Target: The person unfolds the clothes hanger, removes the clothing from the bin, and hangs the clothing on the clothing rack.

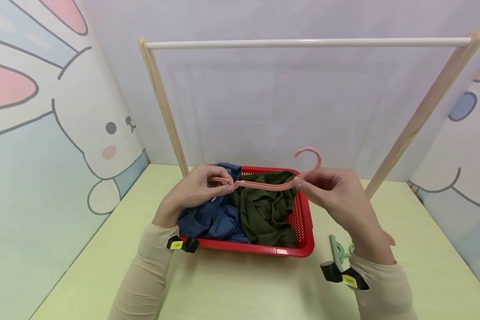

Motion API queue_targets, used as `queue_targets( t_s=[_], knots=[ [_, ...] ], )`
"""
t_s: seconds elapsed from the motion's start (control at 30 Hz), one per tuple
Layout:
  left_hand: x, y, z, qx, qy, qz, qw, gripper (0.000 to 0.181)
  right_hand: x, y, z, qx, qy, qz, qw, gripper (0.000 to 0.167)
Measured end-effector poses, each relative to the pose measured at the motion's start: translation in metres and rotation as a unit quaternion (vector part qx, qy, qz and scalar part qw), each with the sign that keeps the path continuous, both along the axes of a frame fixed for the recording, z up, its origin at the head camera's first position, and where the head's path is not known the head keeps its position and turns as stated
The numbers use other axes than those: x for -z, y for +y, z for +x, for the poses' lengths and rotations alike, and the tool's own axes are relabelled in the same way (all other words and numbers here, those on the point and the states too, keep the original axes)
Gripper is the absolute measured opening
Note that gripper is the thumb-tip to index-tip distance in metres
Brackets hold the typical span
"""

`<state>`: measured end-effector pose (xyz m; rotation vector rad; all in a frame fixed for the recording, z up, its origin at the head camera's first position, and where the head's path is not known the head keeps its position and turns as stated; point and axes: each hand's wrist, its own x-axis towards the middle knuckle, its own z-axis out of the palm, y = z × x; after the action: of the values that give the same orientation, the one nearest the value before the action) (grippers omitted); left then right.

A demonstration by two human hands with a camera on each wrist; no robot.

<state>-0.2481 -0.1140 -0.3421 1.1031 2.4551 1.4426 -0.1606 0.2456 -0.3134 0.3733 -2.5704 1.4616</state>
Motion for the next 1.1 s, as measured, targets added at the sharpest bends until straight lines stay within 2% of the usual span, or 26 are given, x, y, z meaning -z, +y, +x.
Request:
queue_targets(
  t_s=[0.47, 0.57, 0.7, 0.8, 0.9, 1.0, 1.03, 1.1],
  knots=[
    [0.001, 0.002, -0.001, 0.007, -0.005, 0.004, 1.0000, 0.004, -0.004, 0.005, 0.004, -0.003, 0.006, -0.001, 1.0000, 0.021],
    [0.002, 0.001, 0.000, 0.003, -0.010, 0.019, 0.9998, 0.013, -0.005, 0.010, 0.004, 0.004, 0.010, 0.008, 0.9999, 0.021],
    [0.001, -0.002, 0.001, -0.009, 0.004, 0.031, 0.9995, 0.033, -0.007, 0.023, 0.007, 0.033, 0.026, 0.005, 0.9991, 0.020],
    [0.001, -0.005, 0.001, -0.025, 0.019, 0.032, 0.9990, 0.046, -0.009, 0.036, 0.011, 0.057, 0.039, -0.014, 0.9975, 0.019],
    [0.002, -0.008, 0.001, -0.038, 0.020, 0.034, 0.9985, 0.054, -0.011, 0.049, 0.014, 0.069, 0.035, -0.047, 0.9959, 0.021],
    [0.002, -0.009, 0.000, -0.040, 0.022, 0.028, 0.9986, 0.057, -0.013, 0.061, 0.018, 0.088, 0.023, -0.081, 0.9926, 0.024],
    [0.003, -0.009, -0.001, -0.042, 0.023, 0.024, 0.9985, 0.057, -0.013, 0.065, 0.019, 0.090, 0.015, -0.111, 0.9897, 0.025],
    [0.003, -0.010, -0.002, -0.047, 0.027, 0.016, 0.9984, 0.056, -0.015, 0.069, 0.021, 0.103, 0.015, -0.140, 0.9847, 0.026]
  ],
)
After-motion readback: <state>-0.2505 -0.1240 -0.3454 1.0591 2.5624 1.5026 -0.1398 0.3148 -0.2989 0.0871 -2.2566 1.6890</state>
